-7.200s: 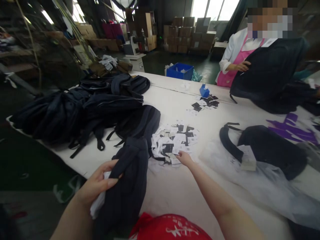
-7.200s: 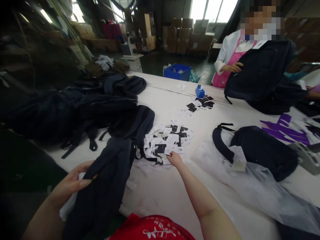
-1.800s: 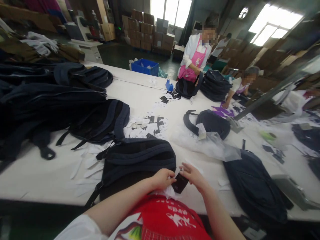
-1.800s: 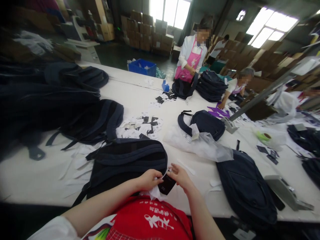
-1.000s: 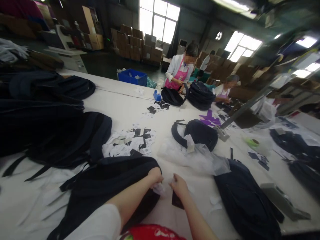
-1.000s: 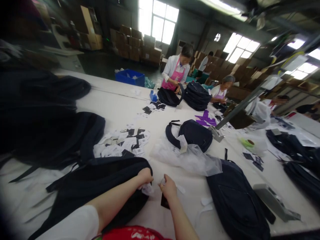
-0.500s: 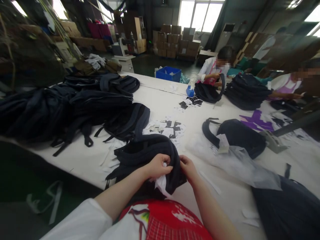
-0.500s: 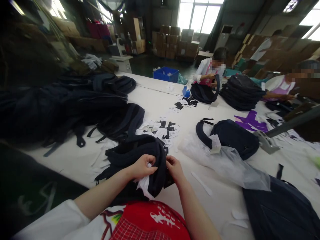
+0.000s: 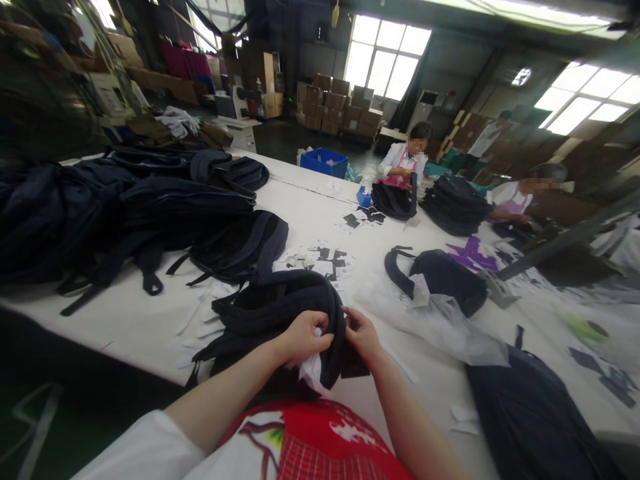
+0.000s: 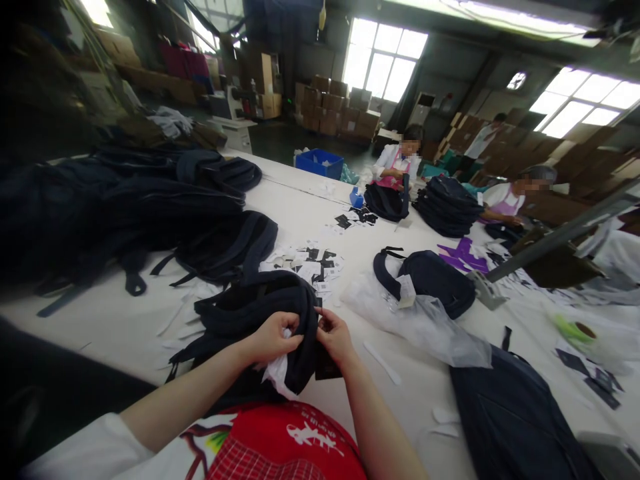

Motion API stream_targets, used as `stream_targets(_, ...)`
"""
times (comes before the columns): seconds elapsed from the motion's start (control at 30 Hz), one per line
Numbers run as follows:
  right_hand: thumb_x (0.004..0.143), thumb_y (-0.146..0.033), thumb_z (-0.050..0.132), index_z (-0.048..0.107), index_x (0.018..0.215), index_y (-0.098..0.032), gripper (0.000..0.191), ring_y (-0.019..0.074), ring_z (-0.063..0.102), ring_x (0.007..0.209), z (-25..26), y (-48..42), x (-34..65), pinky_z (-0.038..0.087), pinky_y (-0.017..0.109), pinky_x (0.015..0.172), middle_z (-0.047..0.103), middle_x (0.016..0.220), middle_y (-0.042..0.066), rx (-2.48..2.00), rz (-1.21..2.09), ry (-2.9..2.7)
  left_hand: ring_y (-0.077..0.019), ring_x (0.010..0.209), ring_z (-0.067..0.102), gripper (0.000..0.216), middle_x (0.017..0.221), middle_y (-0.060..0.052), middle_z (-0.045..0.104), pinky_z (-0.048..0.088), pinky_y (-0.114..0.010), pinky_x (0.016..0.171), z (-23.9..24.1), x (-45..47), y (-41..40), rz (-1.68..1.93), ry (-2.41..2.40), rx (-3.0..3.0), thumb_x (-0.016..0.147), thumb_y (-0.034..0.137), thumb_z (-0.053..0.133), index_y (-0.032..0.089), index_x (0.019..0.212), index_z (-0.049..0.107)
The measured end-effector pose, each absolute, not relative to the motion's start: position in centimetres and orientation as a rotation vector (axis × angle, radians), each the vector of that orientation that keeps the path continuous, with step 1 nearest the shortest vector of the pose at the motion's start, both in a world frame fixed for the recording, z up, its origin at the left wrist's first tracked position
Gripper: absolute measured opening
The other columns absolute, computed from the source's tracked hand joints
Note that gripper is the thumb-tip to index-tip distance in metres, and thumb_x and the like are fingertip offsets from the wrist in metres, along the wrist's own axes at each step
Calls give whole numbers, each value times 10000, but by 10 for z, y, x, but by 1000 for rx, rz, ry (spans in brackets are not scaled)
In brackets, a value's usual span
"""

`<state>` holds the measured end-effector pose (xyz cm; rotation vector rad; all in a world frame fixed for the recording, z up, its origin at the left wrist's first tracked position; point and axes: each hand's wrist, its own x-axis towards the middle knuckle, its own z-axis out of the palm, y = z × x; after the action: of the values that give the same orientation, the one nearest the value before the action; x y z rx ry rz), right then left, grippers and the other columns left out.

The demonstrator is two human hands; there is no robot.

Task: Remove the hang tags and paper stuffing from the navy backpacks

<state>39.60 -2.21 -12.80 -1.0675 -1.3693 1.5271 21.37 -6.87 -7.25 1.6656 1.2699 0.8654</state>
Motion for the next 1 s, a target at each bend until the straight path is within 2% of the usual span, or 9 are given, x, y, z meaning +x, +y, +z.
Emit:
stream_targets(0.1, 661, -375, 760, 691, 998, -184, 393, 101, 464, 560, -121, -23, 391, 406, 229, 559, 519, 590, -58, -1106, 1499, -1416, -148, 650, 536, 96, 700, -6, 588, 398, -245, 609, -58, 220, -74, 797, 1597, 1828, 715, 248, 616, 162, 729, 575)
stream_targets(0.2, 720, -419, 706, 689, 1016, -198, 369, 162, 575, 708, -106, -31, 385, 486, 311, 725, 645, 738, -6, -1025, 1510, -1433, -212, 802, 592, 124, 876, -72, 644, 437, -309, 743, -44, 229, -82, 742, 1814, 2002, 762, 204, 569, 166, 867, 621)
stream_targets(0.3, 755, -391, 674, 669, 1095, -226, 378, 187, 617, 844, -84, -40, 385, 482, 335, 837, 693, 925, 6, -890, 1508, -1585, -239, 864, 622, 166, 842, -88, 670, 454, -337, 827, -42, 232, -85, 721, 1601, 1995, 757, 116, 500, 168, 761, 658)
stream_targets(0.43, 775, -336, 619, 623, 1196, -267, 426, 188, 631, 893, -60, -45, 393, 484, 269, 764, 695, 1022, -12, -934, 1330, -1934, -254, 837, 658, 212, 741, -77, 702, 502, -330, 818, -54, 224, -68, 728, 1175, 1556, 788, 267, 544, 159, 738, 719)
stream_targets(0.53, 716, -342, 654, 579, 1248, -322, 538, 197, 649, 844, -48, -49, 399, 466, 235, 656, 708, 1007, -10, -1131, 1157, -2155, -281, 801, 660, 280, 677, -75, 702, 522, -345, 776, -59, 219, -57, 728, 1073, 1399, 741, 392, 631, 137, 738, 746)
stream_targets(0.63, 630, -370, 711, 537, 1283, -343, 676, 210, 653, 746, -43, -58, 400, 404, 216, 538, 717, 915, 0, -1312, 1011, -2294, -277, 777, 663, 264, 679, -65, 709, 528, -338, 761, -61, 219, -61, 756, 1056, 1326, 650, 373, 733, 135, 761, 759)
stream_targets(0.7, 619, -337, 703, 534, 1277, -330, 679, 203, 646, 724, -43, -67, 399, 385, 208, 517, 713, 905, 2, -1323, 1003, -2304, -265, 744, 669, 278, 688, -61, 711, 537, -333, 729, -60, 221, -72, 728, 1001, 1222, 631, 342, 756, 134, 814, 760)
stream_targets(0.87, 689, -288, 642, 597, 1180, -262, 494, 148, 615, 727, -50, -90, 399, 416, 180, 559, 697, 923, -9, -1257, 1179, -2088, -246, 708, 671, 245, 745, -68, 723, 538, -300, 662, -51, 227, -99, 731, 1010, 1221, 660, 302, 741, 136, 840, 755)
stream_targets(1.0, 757, -245, 578, 480, 1347, -269, 598, 133, 624, 687, -48, -99, 402, 458, 189, 593, 698, 868, -19, -1222, 1261, -2054, -239, 673, 661, 224, 686, -64, 709, 520, -274, 604, -44, 234, -103, 818, 1155, 1335, 647, 276, 752, 124, 811, 744)
